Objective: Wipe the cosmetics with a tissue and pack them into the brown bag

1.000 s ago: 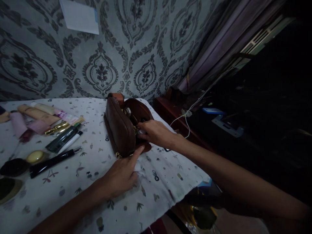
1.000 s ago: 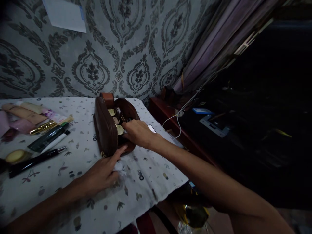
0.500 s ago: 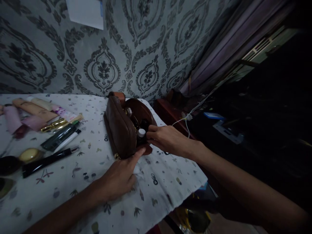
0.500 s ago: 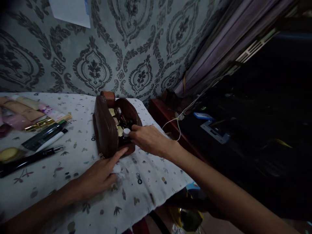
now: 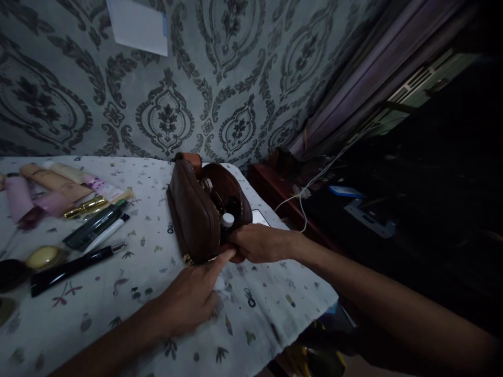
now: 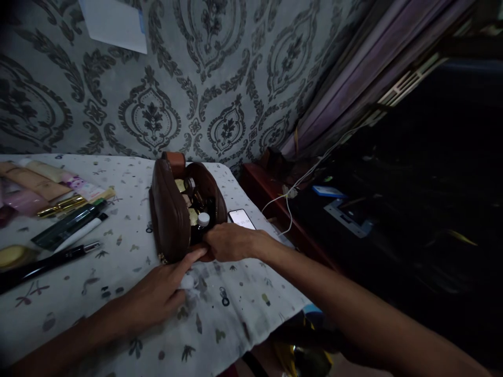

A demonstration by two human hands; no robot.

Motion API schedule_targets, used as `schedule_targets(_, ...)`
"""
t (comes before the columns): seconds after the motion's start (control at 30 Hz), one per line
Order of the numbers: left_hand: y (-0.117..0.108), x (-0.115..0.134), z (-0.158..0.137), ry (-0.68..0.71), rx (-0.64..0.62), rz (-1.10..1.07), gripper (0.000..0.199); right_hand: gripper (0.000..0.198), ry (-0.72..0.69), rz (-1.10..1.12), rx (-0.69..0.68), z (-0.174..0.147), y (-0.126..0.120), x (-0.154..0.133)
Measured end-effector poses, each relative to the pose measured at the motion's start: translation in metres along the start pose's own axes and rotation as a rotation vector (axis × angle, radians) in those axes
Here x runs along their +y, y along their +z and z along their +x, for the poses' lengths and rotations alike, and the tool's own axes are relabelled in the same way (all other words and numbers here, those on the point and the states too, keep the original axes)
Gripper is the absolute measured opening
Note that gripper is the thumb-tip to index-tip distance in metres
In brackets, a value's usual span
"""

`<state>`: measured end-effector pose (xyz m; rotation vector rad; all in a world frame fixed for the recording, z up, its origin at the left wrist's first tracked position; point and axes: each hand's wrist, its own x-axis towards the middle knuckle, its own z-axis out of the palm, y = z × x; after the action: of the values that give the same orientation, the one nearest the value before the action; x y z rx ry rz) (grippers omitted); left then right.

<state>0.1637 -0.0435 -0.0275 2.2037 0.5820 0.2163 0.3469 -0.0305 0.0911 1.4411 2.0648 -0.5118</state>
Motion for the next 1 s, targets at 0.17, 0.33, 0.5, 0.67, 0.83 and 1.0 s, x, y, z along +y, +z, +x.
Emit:
schedule_targets(0.17,-0.001,-0.001,0.000,0.019,0.013,-0.023,0.087,0.023,0.013,-0.063,0.063,-0.002,0.005,0.000)
schedule_targets(0.33,-0.010,0.005,0.000,0.016,0.011,-0.026,0.091,0.020,0.032,-0.146,0.251,-0.010,0.012,0.002)
schedule_targets(0.5,-0.016,0.012,-0.005,-0.038,0.010,0.017,0.088,0.020,0.076,-0.135,0.463,-0.020,0.018,-0.001)
schedule_targets(0.67,-0.013,0.016,-0.011,-0.099,0.063,0.121,0.088,0.021,0.092,0.022,0.649,-0.027,0.034,-0.010)
schedule_targets(0.83,-0.013,0.023,-0.028,-0.092,0.108,0.152,0.088,0.029,-0.214,0.276,1.099,-0.019,0.062,-0.030)
schedule_targets(1.0,-0.024,0.008,-0.066,-0.093,0.229,0.159,0.063,0.020,-0.594,0.344,1.286,-0.018,0.061,-0.063)
